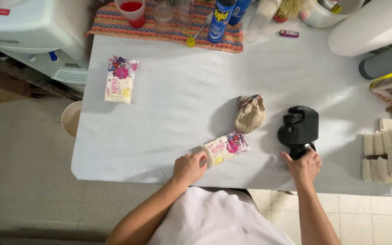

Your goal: The person labels small packages using a price gun. The person picks up each package, wipes the surface with a cloth, applies a label with the gun, and stacks the labeled packages on the table.

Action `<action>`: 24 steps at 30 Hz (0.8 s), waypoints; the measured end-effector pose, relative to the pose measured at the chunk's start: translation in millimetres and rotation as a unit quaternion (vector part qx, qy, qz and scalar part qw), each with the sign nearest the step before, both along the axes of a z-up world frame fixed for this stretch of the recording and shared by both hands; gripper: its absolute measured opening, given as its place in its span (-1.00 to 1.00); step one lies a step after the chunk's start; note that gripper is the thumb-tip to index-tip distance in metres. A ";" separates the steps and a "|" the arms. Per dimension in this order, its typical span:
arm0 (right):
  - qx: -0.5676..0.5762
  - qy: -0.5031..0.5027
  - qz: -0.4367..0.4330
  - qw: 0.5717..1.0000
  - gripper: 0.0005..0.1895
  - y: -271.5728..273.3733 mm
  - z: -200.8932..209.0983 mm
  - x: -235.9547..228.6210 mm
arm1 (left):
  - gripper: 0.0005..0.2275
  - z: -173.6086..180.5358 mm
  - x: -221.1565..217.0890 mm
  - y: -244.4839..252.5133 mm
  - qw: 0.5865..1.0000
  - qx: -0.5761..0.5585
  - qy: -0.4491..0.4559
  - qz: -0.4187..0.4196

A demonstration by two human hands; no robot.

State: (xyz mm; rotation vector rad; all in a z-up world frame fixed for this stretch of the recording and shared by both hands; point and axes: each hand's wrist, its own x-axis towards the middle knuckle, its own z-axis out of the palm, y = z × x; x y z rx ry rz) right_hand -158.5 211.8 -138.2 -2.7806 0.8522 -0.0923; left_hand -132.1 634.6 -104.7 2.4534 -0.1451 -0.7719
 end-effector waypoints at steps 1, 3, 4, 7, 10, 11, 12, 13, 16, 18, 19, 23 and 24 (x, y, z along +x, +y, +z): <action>-0.009 -0.005 0.028 1.000 -0.02 -6.3 -3.5 -2.0 | -0.84 0.8 1.9 -0.6 0.999 -0.005 -0.043 -0.010; -0.013 -0.003 0.046 0.999 -0.02 -11.1 -5.4 -16.5 | -0.80 0.5 1.3 0.5 0.996 -0.007 -0.080 -0.031; 0.008 0.019 0.057 0.998 0.00 -15.3 -2.0 -13.2 | -0.92 -1.4 3.8 -2.2 0.991 -0.008 -0.130 -0.027; 0.146 0.039 0.014 0.988 -0.10 -39.8 -0.7 -8.8 | -0.76 10.6 8.8 -7.6 0.974 -0.039 -0.221 -0.022; 0.405 0.046 -0.091 0.908 -0.43 -38.7 28.2 -29.7 | -0.71 -1.4 6.1 -17.0 0.947 -0.062 -0.314 -0.032; 0.544 0.046 -0.137 0.827 -0.65 -32.3 42.2 -39.7 | -0.63 -11.6 5.0 -20.3 0.925 -0.055 -0.372 -0.045; 0.542 0.048 -0.136 0.828 -0.65 -15.0 53.0 -49.2 | -0.63 -16.8 6.4 -23.1 0.926 -0.055 -0.371 -0.042; 0.529 0.080 -0.136 0.833 -0.52 2.6 63.6 -58.8 | -0.57 -22.1 7.9 -25.4 0.933 -0.029 -0.349 -0.083; 0.501 0.128 -0.113 0.848 -0.45 46.9 75.1 -79.7 | -0.45 -38.1 5.7 -31.4 0.936 0.004 -0.332 -0.118; 0.487 0.140 -0.092 0.857 -0.51 74.5 76.2 -86.9 | -0.40 -46.7 3.3 -34.6 0.934 0.012 -0.338 -0.117; 0.441 0.160 -0.068 0.881 -0.70 88.9 76.7 -87.5 | -0.30 -50.3 2.2 -35.6 0.930 0.008 -0.357 -0.090; 0.444 0.167 -0.080 0.876 -0.81 136.4 88.1 -85.8 | -0.20 -59.6 3.4 -33.3 0.929 0.005 -0.360 -0.081; 0.445 0.166 -0.079 0.876 -0.81 137.4 85.0 -87.3 | -0.20 -57.8 3.3 -32.7 0.929 0.005 -0.361 -0.081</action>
